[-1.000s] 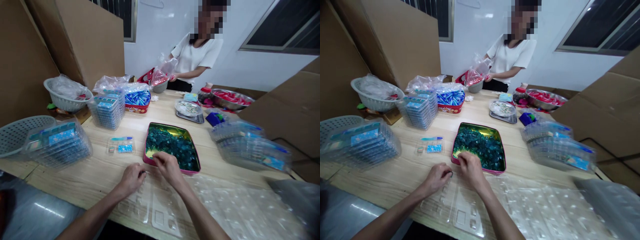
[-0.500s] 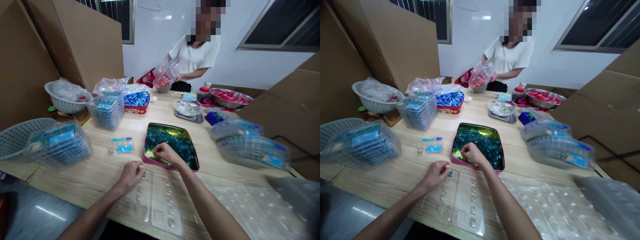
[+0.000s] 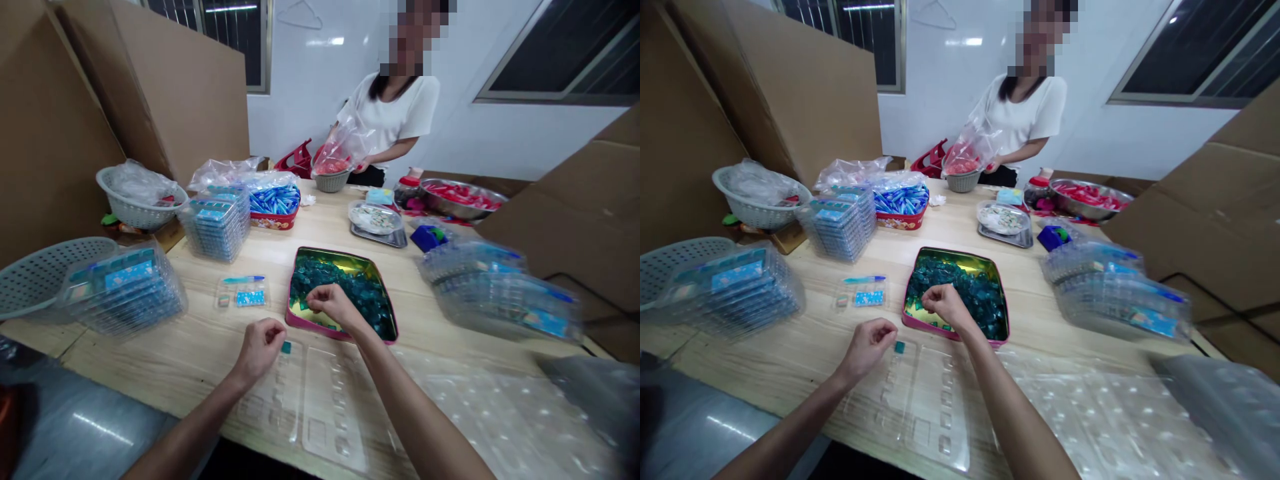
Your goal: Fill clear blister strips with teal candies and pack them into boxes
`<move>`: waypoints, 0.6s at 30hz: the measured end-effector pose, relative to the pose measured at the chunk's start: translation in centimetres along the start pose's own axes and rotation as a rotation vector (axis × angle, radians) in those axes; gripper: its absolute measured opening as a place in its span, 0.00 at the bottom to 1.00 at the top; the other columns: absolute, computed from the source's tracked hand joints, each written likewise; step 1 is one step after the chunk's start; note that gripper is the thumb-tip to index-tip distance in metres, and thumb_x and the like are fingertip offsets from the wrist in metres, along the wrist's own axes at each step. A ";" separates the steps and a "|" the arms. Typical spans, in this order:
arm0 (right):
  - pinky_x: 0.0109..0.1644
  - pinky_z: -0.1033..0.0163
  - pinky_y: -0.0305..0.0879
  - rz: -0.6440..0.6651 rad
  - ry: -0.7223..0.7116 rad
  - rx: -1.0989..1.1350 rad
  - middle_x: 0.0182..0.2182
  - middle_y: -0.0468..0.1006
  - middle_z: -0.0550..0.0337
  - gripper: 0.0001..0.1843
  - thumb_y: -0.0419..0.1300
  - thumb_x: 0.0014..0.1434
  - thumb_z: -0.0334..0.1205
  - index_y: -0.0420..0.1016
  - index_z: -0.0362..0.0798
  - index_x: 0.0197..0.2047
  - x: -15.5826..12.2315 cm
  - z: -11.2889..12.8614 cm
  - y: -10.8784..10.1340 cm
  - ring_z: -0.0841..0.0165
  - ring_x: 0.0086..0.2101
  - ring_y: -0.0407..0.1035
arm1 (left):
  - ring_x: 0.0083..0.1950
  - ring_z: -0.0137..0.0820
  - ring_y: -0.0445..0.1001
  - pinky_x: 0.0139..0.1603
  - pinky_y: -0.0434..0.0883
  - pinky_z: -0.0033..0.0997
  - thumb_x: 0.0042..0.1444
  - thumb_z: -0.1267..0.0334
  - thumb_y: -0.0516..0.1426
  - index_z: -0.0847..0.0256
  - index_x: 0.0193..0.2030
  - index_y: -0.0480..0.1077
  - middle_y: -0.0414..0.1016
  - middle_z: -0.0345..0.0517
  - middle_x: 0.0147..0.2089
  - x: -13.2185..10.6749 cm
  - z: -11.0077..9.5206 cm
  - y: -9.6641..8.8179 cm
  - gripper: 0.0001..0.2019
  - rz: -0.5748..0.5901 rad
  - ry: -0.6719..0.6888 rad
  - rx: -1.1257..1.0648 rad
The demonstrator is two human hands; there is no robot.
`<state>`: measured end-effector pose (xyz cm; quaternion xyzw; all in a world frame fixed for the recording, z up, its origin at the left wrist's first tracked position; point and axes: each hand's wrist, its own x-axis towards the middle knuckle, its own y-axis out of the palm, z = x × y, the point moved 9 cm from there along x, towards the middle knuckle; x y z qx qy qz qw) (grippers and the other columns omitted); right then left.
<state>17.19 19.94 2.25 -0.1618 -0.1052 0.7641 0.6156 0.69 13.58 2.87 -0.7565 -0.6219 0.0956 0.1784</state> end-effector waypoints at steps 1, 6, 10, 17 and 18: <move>0.27 0.67 0.60 -0.008 -0.012 0.052 0.18 0.71 0.63 0.07 0.59 0.42 0.39 0.72 0.44 0.24 -0.6 0.5 -0.1 0.73 0.20 0.63 | 0.25 0.26 0.68 0.26 0.63 0.22 0.50 0.66 0.53 0.64 0.26 0.71 0.71 0.41 0.23 0.0 -0.1 0.0 0.07 -0.003 -0.018 -0.059; 0.25 0.68 0.55 -0.019 -0.073 0.225 0.18 0.70 0.64 0.09 0.62 0.44 0.42 0.72 0.44 0.24 -4.1 3.4 1.4 0.75 0.20 0.60 | 0.29 0.27 0.70 0.29 0.66 0.24 0.49 0.64 0.55 0.64 0.26 0.71 0.72 0.43 0.27 -0.3 -2.6 -1.0 0.07 -0.147 0.033 -0.167; 0.27 0.68 0.57 -0.059 -0.087 0.232 0.20 0.70 0.63 0.08 0.63 0.44 0.41 0.72 0.45 0.23 -6.1 4.4 3.2 0.73 0.22 0.62 | 0.24 0.25 0.66 0.25 0.63 0.24 0.45 0.62 0.58 0.65 0.24 0.72 0.71 0.41 0.23 -0.7 -2.3 -0.4 0.07 -0.102 -0.100 -0.278; 0.33 0.65 0.64 0.097 0.088 0.546 0.27 0.76 0.60 0.19 0.67 0.44 0.48 0.74 0.44 0.35 -8.1 1.5 7.1 0.71 0.26 0.69 | 0.19 0.22 0.63 0.22 0.59 0.22 0.40 0.62 0.60 0.66 0.20 0.69 0.68 0.39 0.17 -2.4 0.6 0.8 0.08 0.158 -0.338 -0.586; 0.32 0.66 0.64 0.108 0.104 0.562 0.26 0.76 0.60 0.19 0.68 0.43 0.47 0.73 0.44 0.35 -8.3 1.0 7.5 0.71 0.26 0.69 | 0.19 0.21 0.62 0.22 0.58 0.22 0.40 0.63 0.59 0.66 0.20 0.69 0.67 0.39 0.17 -2.6 1.0 0.8 0.08 0.178 -0.339 -0.538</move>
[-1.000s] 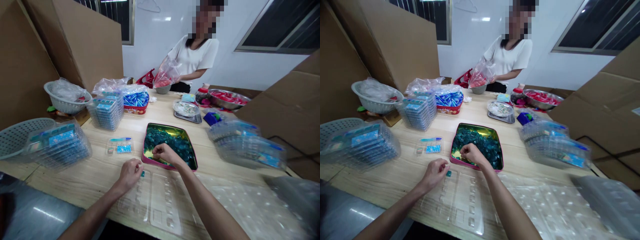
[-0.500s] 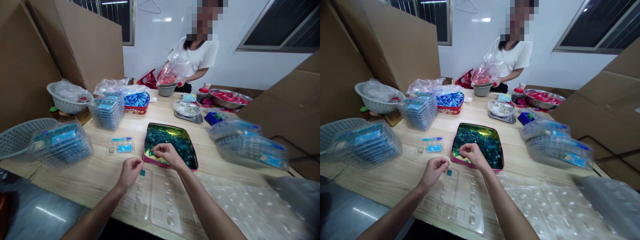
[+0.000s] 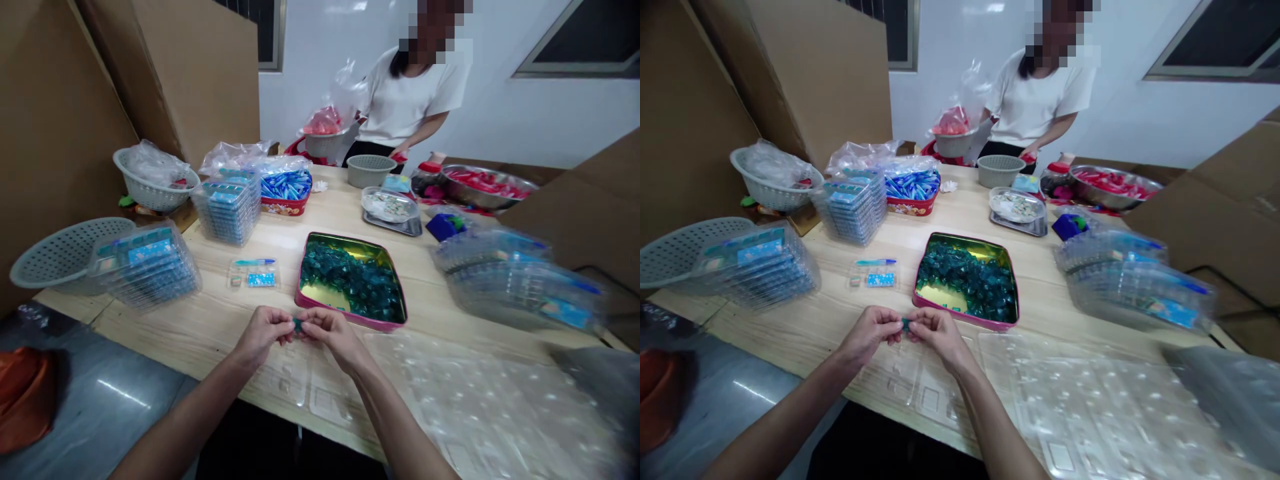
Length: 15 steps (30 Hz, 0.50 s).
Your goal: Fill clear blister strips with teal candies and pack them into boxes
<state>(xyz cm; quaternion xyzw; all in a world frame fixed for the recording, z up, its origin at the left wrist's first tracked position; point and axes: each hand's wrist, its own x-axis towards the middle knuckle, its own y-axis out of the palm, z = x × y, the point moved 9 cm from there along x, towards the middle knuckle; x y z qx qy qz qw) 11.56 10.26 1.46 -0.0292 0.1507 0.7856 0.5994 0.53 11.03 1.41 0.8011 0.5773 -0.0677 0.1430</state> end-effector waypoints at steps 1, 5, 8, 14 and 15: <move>0.30 0.67 0.63 -0.006 0.008 -0.001 0.24 0.75 0.62 0.18 0.68 0.42 0.47 0.73 0.44 0.34 0.0 -0.6 0.0 0.72 0.24 0.68 | 0.19 0.21 0.62 0.21 0.58 0.22 0.41 0.63 0.58 0.66 0.20 0.69 0.67 0.38 0.17 0.0 0.4 -0.2 0.07 0.000 -0.004 0.072; 0.22 0.69 0.56 -0.065 0.018 -0.175 0.19 0.70 0.64 0.14 0.65 0.45 0.46 0.71 0.44 0.28 0.1 -2.7 -0.3 0.74 0.19 0.61 | 0.20 0.24 0.65 0.22 0.60 0.23 0.44 0.67 0.53 0.66 0.23 0.71 0.68 0.39 0.19 0.6 1.4 -0.8 0.07 -0.034 0.025 0.526; 0.23 0.69 0.55 -0.117 -0.010 -0.426 0.18 0.70 0.63 0.10 0.59 0.50 0.43 0.71 0.44 0.23 0.2 -2.9 -0.6 0.73 0.19 0.62 | 0.22 0.27 0.67 0.25 0.61 0.24 0.44 0.70 0.53 0.66 0.22 0.72 0.68 0.39 0.18 1.2 1.7 -0.9 0.07 -0.054 0.049 0.715; 0.29 0.68 0.56 -0.199 -0.081 -0.888 0.20 0.74 0.61 0.07 0.56 0.49 0.32 0.73 0.46 0.22 -0.1 -0.8 -0.1 0.69 0.25 0.67 | 0.24 0.29 0.65 0.29 0.60 0.27 0.44 0.72 0.54 0.64 0.21 0.73 0.68 0.40 0.19 1.5 1.3 -0.7 0.07 -0.077 0.083 0.924; 0.30 0.67 0.55 -0.198 -0.091 -0.936 0.21 0.75 0.60 0.07 0.56 0.49 0.31 0.73 0.46 0.22 -0.1 -0.5 0.1 0.69 0.25 0.67 | 0.25 0.29 0.65 0.30 0.60 0.28 0.44 0.73 0.54 0.65 0.22 0.73 0.69 0.41 0.20 1.4 1.2 -0.6 0.07 -0.079 0.085 0.938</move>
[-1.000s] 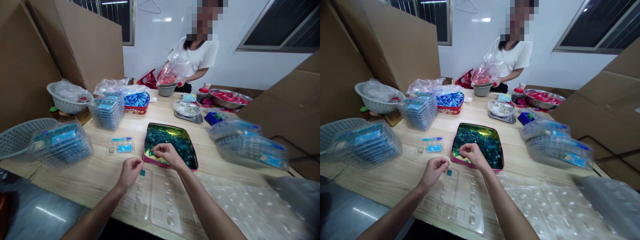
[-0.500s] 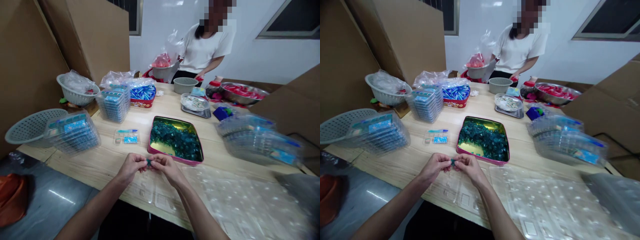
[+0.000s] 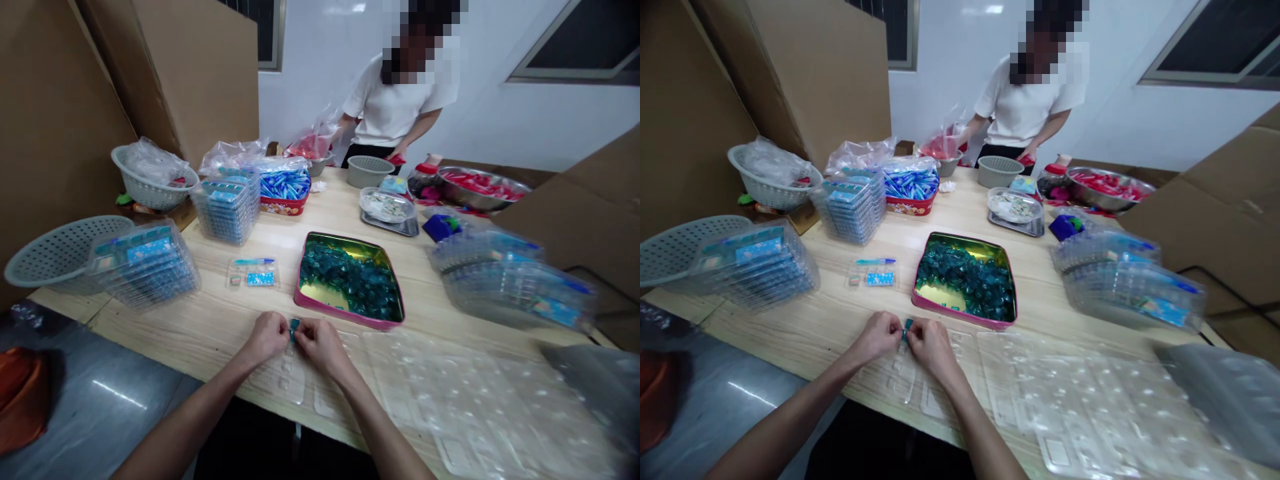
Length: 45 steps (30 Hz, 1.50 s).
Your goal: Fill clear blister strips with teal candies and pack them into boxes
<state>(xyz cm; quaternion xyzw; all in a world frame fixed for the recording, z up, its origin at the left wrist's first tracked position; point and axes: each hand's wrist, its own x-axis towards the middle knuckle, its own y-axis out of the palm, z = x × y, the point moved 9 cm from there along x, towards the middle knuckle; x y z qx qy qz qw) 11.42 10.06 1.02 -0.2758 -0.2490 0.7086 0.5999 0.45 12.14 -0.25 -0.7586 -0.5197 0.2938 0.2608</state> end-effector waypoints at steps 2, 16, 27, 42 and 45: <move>0.30 0.67 0.55 0.004 -0.019 -0.058 0.22 0.76 0.60 0.07 0.56 0.49 0.30 0.74 0.46 0.23 0.0 0.4 0.0 0.68 0.26 0.68 | 0.26 0.28 0.65 0.30 0.60 0.27 0.43 0.75 0.54 0.64 0.28 0.74 0.69 0.39 0.22 -0.2 -0.1 -0.1 0.08 -0.021 0.012 0.023; 0.36 0.67 0.63 -0.239 -0.124 -0.061 0.31 0.80 0.56 0.09 0.55 0.55 0.33 0.78 0.47 0.33 4.1 0.8 -7.0 0.66 0.32 0.72 | 0.27 0.28 0.67 0.29 0.61 0.25 0.45 0.72 0.53 0.63 0.29 0.73 0.69 0.41 0.25 -1.1 -0.7 0.4 0.08 -0.054 0.160 -0.047; 0.44 0.59 0.64 -0.032 -0.037 -0.436 0.38 0.79 0.41 0.11 0.59 0.46 0.26 0.78 0.41 0.34 10.9 0.6 -4.7 0.54 0.43 0.73 | 0.24 0.28 0.66 0.25 0.59 0.25 0.50 0.63 0.53 0.62 0.26 0.72 0.69 0.41 0.22 -1.1 0.4 -1.0 0.08 -0.124 0.125 -0.105; 0.32 0.67 0.65 0.156 -0.001 0.965 0.25 0.77 0.62 0.15 0.71 0.39 0.41 0.75 0.45 0.30 0.3 1.2 -3.7 0.73 0.25 0.69 | 0.34 0.31 0.72 0.31 0.67 0.26 0.45 0.63 0.59 0.65 0.39 0.74 0.76 0.48 0.35 -2.3 -3.9 -2.4 0.14 -0.128 0.087 -0.895; 0.34 0.67 0.66 0.131 0.007 1.043 0.25 0.77 0.63 0.14 0.72 0.39 0.39 0.75 0.46 0.30 -0.7 1.3 -2.4 0.72 0.26 0.71 | 0.27 0.27 0.69 0.26 0.64 0.25 0.42 0.62 0.62 0.66 0.34 0.74 0.75 0.45 0.28 -2.8 -3.5 -1.8 0.12 -0.079 -0.005 -1.036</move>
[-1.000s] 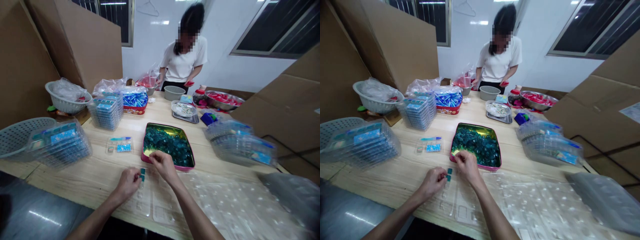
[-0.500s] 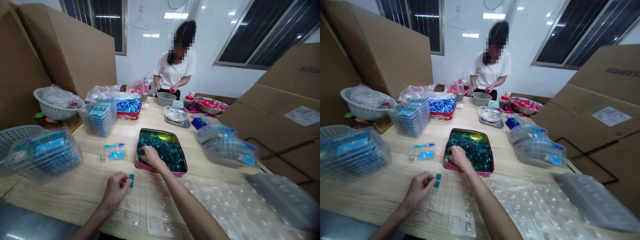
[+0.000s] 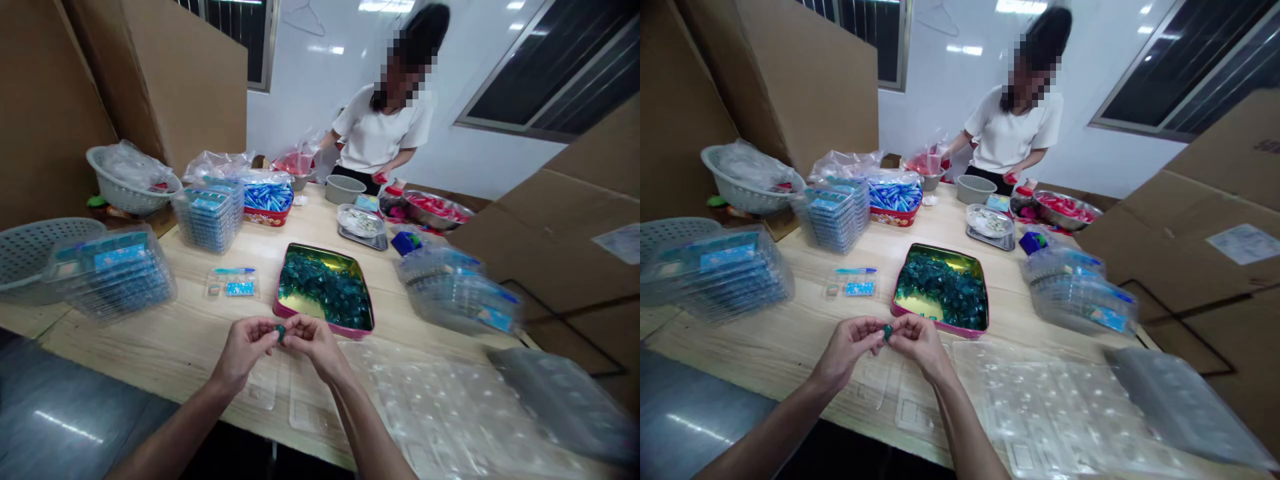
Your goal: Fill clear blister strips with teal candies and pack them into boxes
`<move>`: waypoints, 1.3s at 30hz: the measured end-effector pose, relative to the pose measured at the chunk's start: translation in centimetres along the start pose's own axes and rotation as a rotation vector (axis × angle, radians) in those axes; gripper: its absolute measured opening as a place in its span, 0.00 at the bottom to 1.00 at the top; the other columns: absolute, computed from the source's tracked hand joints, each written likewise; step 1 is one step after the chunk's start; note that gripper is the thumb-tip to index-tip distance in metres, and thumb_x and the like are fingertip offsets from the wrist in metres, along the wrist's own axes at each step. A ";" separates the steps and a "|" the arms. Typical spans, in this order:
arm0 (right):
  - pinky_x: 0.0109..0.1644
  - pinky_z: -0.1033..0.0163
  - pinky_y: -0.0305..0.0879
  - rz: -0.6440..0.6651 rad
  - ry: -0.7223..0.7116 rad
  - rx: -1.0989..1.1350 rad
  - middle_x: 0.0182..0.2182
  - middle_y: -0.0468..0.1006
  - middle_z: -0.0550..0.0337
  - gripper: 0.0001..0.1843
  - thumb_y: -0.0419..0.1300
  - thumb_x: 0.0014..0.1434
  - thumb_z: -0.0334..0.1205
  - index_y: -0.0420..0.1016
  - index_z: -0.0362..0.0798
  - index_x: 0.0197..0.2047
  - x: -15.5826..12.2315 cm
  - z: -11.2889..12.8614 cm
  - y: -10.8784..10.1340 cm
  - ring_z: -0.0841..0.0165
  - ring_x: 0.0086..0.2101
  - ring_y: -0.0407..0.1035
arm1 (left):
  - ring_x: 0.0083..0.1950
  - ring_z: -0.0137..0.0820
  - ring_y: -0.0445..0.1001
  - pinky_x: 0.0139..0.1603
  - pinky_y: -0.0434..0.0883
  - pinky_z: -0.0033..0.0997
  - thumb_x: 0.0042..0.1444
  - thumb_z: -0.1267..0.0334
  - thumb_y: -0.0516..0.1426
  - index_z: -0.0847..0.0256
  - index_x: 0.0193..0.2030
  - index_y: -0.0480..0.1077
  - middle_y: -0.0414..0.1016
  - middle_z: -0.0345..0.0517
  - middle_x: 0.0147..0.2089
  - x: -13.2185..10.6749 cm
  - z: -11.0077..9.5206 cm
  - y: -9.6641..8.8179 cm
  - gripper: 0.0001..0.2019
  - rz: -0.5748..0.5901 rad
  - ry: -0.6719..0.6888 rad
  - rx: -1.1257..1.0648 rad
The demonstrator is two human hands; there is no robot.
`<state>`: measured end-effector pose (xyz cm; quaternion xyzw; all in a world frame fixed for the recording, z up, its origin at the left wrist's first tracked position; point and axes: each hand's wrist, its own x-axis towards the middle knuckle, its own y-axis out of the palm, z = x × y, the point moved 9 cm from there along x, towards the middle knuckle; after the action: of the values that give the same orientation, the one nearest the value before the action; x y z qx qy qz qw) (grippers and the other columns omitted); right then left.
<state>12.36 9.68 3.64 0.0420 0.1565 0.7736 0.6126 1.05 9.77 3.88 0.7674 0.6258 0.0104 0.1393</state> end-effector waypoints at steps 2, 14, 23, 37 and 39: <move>0.34 0.67 0.66 0.000 -0.020 0.021 0.25 0.77 0.64 0.14 0.72 0.40 0.37 0.75 0.47 0.30 -0.2 -0.4 0.5 0.72 0.27 0.71 | 0.24 0.25 0.67 0.25 0.63 0.25 0.40 0.61 0.64 0.67 0.30 0.74 0.74 0.44 0.26 -0.3 0.6 -0.5 0.11 -0.011 -0.060 -0.073; 0.30 0.66 0.67 -0.026 0.042 0.022 0.23 0.76 0.63 0.13 0.72 0.39 0.41 0.77 0.46 0.28 -0.4 -2.0 2.0 0.72 0.23 0.69 | 0.22 0.21 0.63 0.24 0.58 0.22 0.31 0.74 0.64 0.65 0.25 0.67 0.68 0.35 0.21 -1.0 1.2 -2.1 0.12 0.033 -0.166 -0.196; 0.24 0.69 0.53 -0.027 0.015 -0.479 0.17 0.67 0.67 0.05 0.62 0.46 0.36 0.69 0.45 0.22 0.1 -4.2 1.5 0.74 0.20 0.60 | 0.25 0.27 0.68 0.27 0.62 0.24 0.43 0.69 0.56 0.65 0.26 0.72 0.71 0.40 0.22 -0.6 2.6 -3.3 0.04 0.051 0.052 0.538; 0.32 0.68 0.63 -0.224 -0.289 -1.030 0.27 0.78 0.58 0.09 0.55 0.53 0.31 0.77 0.47 0.29 2.0 2.9 -0.6 0.68 0.28 0.71 | 0.27 0.28 0.68 0.31 0.61 0.26 0.47 0.72 0.54 0.65 0.29 0.75 0.72 0.43 0.25 -0.6 3.2 -2.9 0.08 0.017 0.124 1.019; 0.35 0.68 0.63 -0.283 -0.227 -1.167 0.30 0.80 0.57 0.09 0.55 0.54 0.31 0.78 0.47 0.32 4.4 4.1 -2.6 0.68 0.31 0.73 | 0.26 0.28 0.68 0.30 0.62 0.26 0.49 0.71 0.54 0.65 0.29 0.75 0.72 0.43 0.25 -0.6 3.1 -2.8 0.08 0.017 0.113 0.994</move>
<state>14.77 15.23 6.23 -0.2397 -0.3552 0.6335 0.6443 -1.13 9.10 0.33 0.7444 0.5552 -0.2465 -0.2773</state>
